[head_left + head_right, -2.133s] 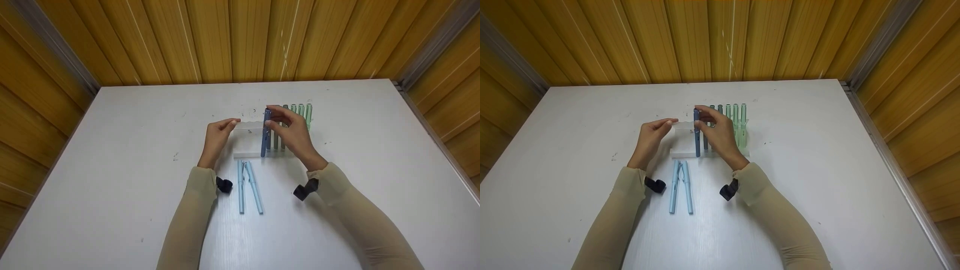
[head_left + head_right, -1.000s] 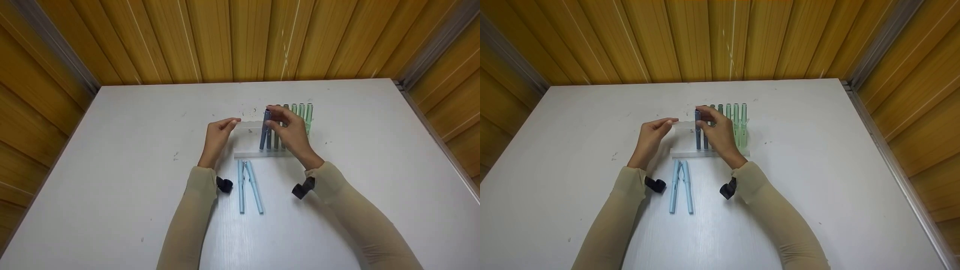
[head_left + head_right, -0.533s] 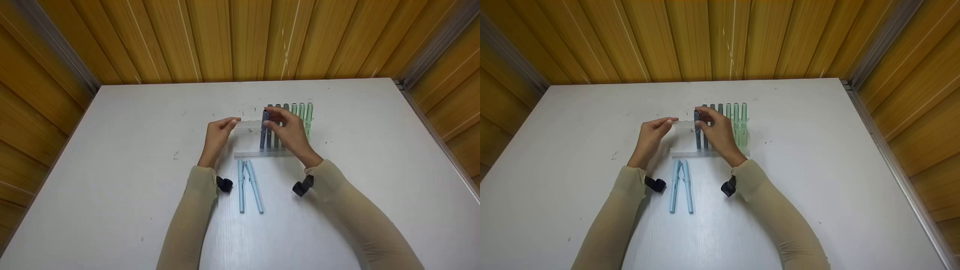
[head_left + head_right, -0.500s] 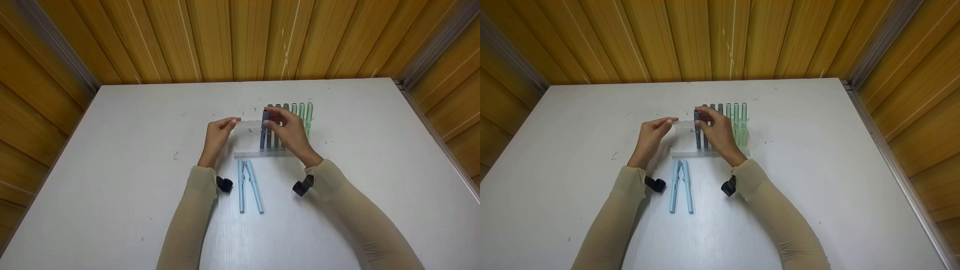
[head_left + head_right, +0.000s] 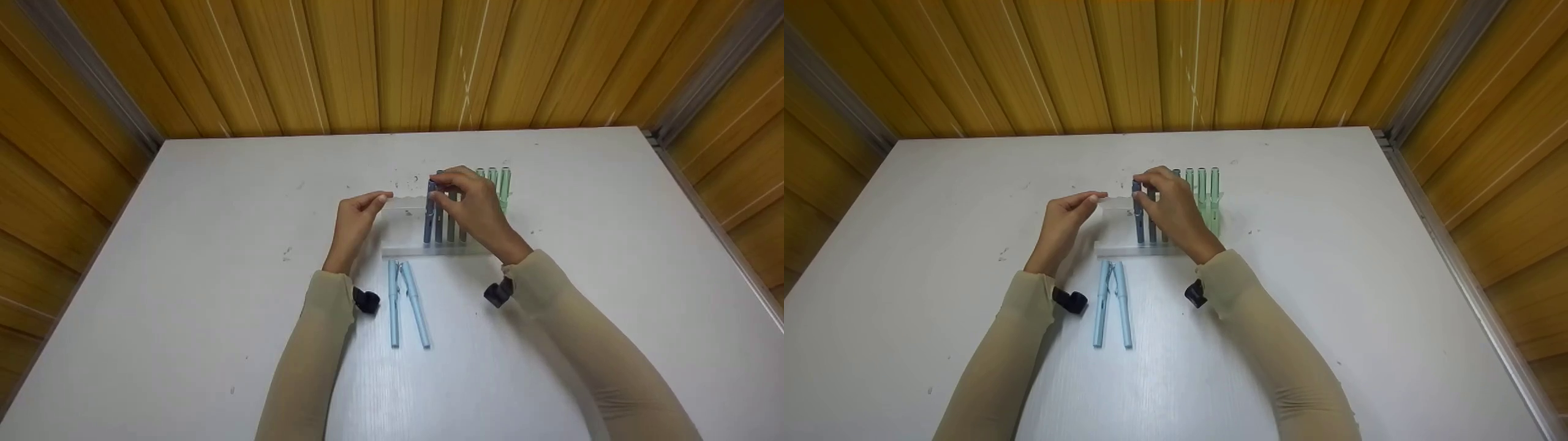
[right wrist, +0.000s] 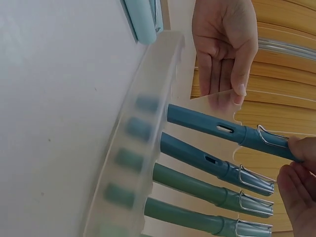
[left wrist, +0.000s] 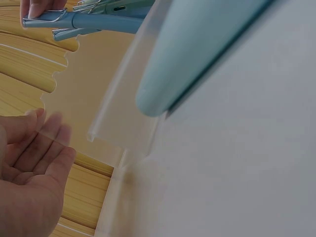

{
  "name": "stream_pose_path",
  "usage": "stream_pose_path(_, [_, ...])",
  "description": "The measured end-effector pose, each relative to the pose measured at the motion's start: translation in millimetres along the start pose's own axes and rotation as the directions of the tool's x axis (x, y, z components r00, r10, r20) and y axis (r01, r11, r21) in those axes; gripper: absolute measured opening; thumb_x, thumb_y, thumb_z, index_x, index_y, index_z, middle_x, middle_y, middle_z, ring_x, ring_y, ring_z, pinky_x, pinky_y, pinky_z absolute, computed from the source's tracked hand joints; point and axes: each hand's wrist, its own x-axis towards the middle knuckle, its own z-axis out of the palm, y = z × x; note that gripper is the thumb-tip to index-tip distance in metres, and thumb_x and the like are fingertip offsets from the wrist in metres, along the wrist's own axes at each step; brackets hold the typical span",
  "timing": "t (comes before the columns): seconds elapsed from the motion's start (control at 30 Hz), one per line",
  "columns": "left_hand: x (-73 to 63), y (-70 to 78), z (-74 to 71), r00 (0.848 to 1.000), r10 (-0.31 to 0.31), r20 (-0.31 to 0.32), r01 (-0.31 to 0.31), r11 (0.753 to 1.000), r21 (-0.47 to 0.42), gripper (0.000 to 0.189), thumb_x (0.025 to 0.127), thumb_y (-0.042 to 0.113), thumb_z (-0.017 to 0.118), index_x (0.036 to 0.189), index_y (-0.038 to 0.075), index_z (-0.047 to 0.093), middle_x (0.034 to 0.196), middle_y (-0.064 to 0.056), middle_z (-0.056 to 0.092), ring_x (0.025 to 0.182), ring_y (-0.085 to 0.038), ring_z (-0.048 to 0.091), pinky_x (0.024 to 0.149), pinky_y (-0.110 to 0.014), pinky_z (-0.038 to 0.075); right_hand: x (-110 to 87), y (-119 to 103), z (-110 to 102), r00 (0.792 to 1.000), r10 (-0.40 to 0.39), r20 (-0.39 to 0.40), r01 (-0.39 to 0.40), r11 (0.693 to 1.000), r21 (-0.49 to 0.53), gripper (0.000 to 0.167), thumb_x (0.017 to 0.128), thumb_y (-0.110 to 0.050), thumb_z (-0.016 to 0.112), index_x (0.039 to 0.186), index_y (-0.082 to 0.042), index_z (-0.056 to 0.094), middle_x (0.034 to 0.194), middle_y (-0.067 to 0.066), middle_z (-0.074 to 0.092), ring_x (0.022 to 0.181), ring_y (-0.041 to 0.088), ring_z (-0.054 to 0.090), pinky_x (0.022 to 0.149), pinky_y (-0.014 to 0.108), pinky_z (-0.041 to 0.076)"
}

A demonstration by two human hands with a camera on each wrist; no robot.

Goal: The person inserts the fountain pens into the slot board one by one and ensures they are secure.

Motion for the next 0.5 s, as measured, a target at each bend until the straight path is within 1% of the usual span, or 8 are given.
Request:
stream_pose_path(0.13, [-0.5,0.3,-0.2,1.0,-0.011,-0.001,0.011,1.0,-0.004,0.023,0.095,0.022,0.062,0.108,0.007,0.073,0.117,-0.009,0.069,0.118,-0.02,0.06,0.103,-0.039,0.045,1.7,-0.1,-1.0,0.998,-0.059,0.014,0.06,0.995,-0.085,0.027,0.087,-0.009,0.07,0.114,-0.002,0.069,0.112,0.011,0.066,0.1,0.022,0.064,0.089,0.034,0.054])
stream_pose_path(0.3, [-0.1,-0.5,0.0,1.0,-0.025,0.004,0.025,1.0,0.003,0.023,0.095,0.022,0.062,0.109,0.009,0.073,0.119,-0.007,0.069,0.119,-0.019,0.059,0.103,-0.038,0.045,3.5,1.5,-1.7,0.99,-0.13,0.047,0.137,0.97,-0.199,0.029,0.089,-0.012,0.069,0.115,-0.001,0.066,0.116,0.013,0.064,0.11,0.025,0.06,0.096,0.035,0.051])
stream_pose_path(0.37, [0.2,-0.7,0.2,1.0,-0.028,0.006,0.028,1.0,0.004,0.023,0.095,0.023,0.062,0.109,0.009,0.073,0.119,-0.007,0.069,0.12,-0.019,0.059,0.104,-0.037,0.045,4.6,3.0,-1.7,0.987,-0.15,0.056,0.159,0.961,-0.226,0.029,0.09,-0.013,0.069,0.116,-0.001,0.066,0.118,0.013,0.063,0.113,0.025,0.058,0.097,0.035,0.05])
stream_pose_path(0.5, [0.4,-0.6,0.6,1.0,-0.031,0.002,0.031,1.0,-0.002,0.024,0.094,0.023,0.062,0.109,0.009,0.073,0.119,-0.007,0.069,0.12,-0.019,0.059,0.104,-0.037,0.045,6.5,5.6,-1.8,0.985,-0.155,0.071,0.168,0.955,-0.244,0.03,0.09,-0.013,0.068,0.117,-0.001,0.066,0.12,0.012,0.062,0.115,0.024,0.055,0.096,0.034,0.05])
